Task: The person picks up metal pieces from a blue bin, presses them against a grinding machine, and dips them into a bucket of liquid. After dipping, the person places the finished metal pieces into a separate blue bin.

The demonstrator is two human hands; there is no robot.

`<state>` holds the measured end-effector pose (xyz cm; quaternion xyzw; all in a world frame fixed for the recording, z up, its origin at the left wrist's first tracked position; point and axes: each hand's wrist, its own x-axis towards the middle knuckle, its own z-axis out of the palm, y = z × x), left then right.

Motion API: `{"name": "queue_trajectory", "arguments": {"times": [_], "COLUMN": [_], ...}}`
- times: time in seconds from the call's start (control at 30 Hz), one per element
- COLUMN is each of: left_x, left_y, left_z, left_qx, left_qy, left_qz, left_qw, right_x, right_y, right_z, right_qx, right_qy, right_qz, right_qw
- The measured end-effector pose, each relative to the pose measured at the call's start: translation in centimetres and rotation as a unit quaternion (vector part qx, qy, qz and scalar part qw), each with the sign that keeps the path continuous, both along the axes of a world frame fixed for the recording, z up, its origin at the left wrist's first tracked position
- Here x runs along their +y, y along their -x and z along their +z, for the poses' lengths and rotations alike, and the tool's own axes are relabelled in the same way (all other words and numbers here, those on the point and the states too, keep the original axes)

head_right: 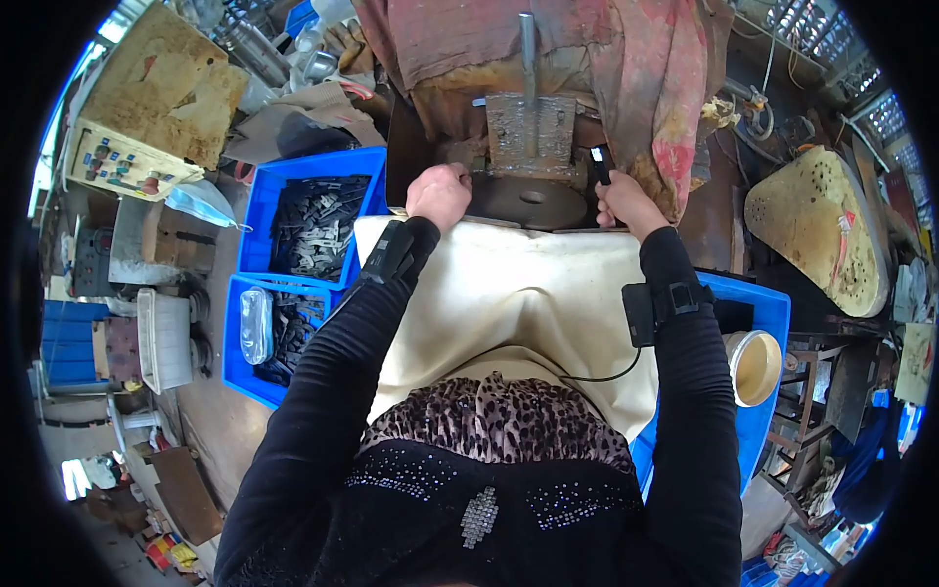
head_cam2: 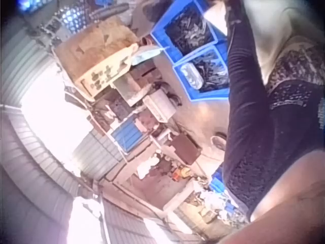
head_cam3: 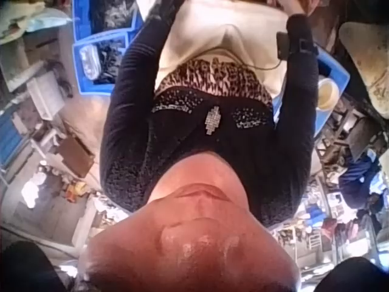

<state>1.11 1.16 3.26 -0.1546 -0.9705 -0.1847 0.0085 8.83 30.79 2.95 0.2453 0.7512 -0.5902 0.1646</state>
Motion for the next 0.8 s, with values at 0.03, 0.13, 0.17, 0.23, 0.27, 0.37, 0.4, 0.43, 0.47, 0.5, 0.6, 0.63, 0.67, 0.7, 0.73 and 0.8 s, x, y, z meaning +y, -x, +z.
{"name": "queue_trajectory", "arguments": {"times": [0.03, 0.13, 0.17, 0.23, 0.27, 0.37, 0.4, 0.43, 0.47, 0.5, 0.6, 0.63, 0.67, 0.7, 0.73, 0.8], "left_x": [0.0, -0.1, -0.1, 0.0, 0.0, 0.1, 0.0, 0.0, -0.1, -0.1, -0.1, -0.2, -0.1, -0.1, 0.0, 0.0], "left_y": [0.0, 0.1, 0.1, 0.1, 0.1, 0.1, 0.1, 0.2, 0.2, 0.2, 0.2, 0.2, 0.2, 0.2, 0.1, 0.2], "left_z": [0.0, 0.0, 0.0, -0.1, -0.1, -0.1, -0.1, -0.2, -0.2, -0.3, -0.1, -0.1, 0.0, 0.0, -0.1, -0.1], "left_qx": [-0.002, -0.004, -0.003, 0.000, 0.000, -0.003, -0.003, -0.006, -0.010, -0.013, -0.015, -0.016, -0.016, -0.011, -0.006, 0.000], "left_qy": [0.004, 0.012, 0.012, 0.012, 0.013, 0.003, 0.003, 0.004, 0.005, 0.005, 0.006, 0.007, 0.006, 0.005, 0.004, 0.003], "left_qz": [0.003, 0.009, 0.007, 0.004, 0.005, 0.004, 0.004, 0.005, 0.005, 0.005, 0.007, 0.009, 0.009, 0.006, 0.004, 0.002], "left_qw": [1.000, 1.000, 1.000, 1.000, 1.000, 1.000, 1.000, 1.000, 1.000, 1.000, 1.000, 1.000, 1.000, 1.000, 1.000, 1.000], "right_x": [-0.5, -2.5, -3.3, -4.8, -5.5, -6.7, -6.9, -7.2, -7.2, -7.1, -6.9, -6.9, -6.9, -6.9, -6.9, -7.1], "right_y": [0.3, 1.5, 1.9, 2.7, 3.0, 3.4, 3.1, 2.8, 2.7, 2.7, 2.7, 2.7, 2.7, 2.6, 2.5, 2.5], "right_z": [0.3, 0.5, 0.4, 0.1, -0.2, -1.5, -2.3, -2.8, -3.2, -3.4, -2.8, -2.8, -2.8, -2.8, -2.8, -2.8], "right_qx": [0.009, 0.047, 0.076, 0.106, 0.109, 0.115, 0.097, 0.079, 0.060, 0.060, 0.053, 0.054, 0.048, 0.043, 0.037, 0.040], "right_qy": [0.011, 0.042, 0.062, 0.083, 0.115, 0.180, 0.175, 0.169, 0.163, 0.163, 0.176, 0.176, 0.180, 0.183, 0.188, 0.185], "right_qz": [-0.011, -0.035, -0.048, -0.057, -0.069, -0.093, -0.070, -0.047, -0.024, -0.024, -0.055, -0.055, -0.055, -0.055, -0.055, -0.059], "right_qw": [1.000, 0.997, 0.994, 0.989, 0.985, 0.973, 0.977, 0.981, 0.984, 0.985, 0.981, 0.981, 0.981, 0.981, 0.980, 0.980]}}
